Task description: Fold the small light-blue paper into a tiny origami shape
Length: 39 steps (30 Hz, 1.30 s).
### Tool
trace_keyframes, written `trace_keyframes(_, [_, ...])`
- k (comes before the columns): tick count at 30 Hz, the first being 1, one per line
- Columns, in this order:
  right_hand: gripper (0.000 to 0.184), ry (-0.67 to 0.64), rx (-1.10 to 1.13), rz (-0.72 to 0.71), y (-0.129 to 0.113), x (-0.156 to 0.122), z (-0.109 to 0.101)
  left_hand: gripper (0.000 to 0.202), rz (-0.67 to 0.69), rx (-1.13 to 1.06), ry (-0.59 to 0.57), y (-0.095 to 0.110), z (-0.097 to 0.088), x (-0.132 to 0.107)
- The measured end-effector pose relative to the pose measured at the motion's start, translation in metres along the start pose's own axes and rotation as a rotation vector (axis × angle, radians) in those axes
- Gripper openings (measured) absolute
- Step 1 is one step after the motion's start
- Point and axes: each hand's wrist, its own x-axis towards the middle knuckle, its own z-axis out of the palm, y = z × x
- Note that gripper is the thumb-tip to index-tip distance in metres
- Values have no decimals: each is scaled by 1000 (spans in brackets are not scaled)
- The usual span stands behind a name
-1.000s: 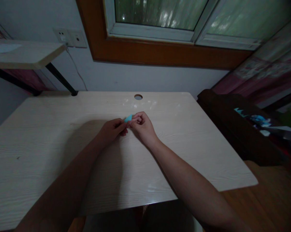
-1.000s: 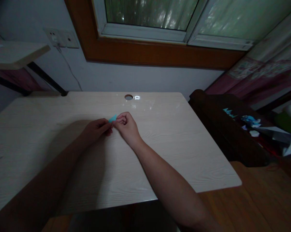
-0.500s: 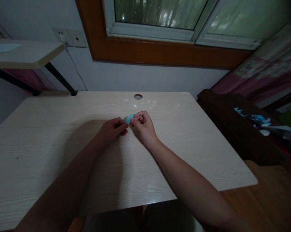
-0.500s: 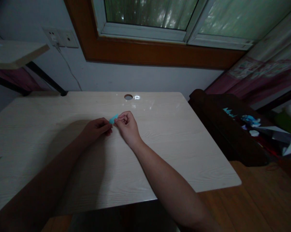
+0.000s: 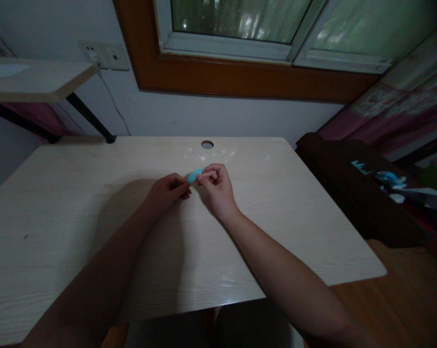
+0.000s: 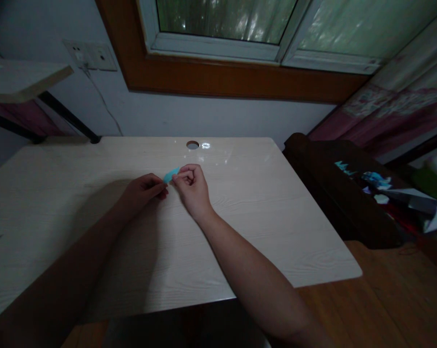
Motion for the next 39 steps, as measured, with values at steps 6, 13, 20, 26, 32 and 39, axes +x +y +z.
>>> trace_keyframes(6, [45,4,61,13,-1,1,0,31,-8,-79,115,2,0,0])
trace_keyframes(13, [38,-63,87,90,2,1,0,35,25,-132,202,4,-4,-1])
trace_keyframes(20, [28,-67,121,130,2,2,0,42,-7,-191,205,5,-1,0])
trace_keyframes(26, [24,-101,205,148,7,2,0,40,-11,-197,215,5,-1,0])
trace_keyframes(32, [23,-104,174,166,4,1,1,36,21,-205,229,1,-2,2])
trace_keyframes(39, [21,-113,140,150,9,2,-1,29,2,-141,228,6,-3,0])
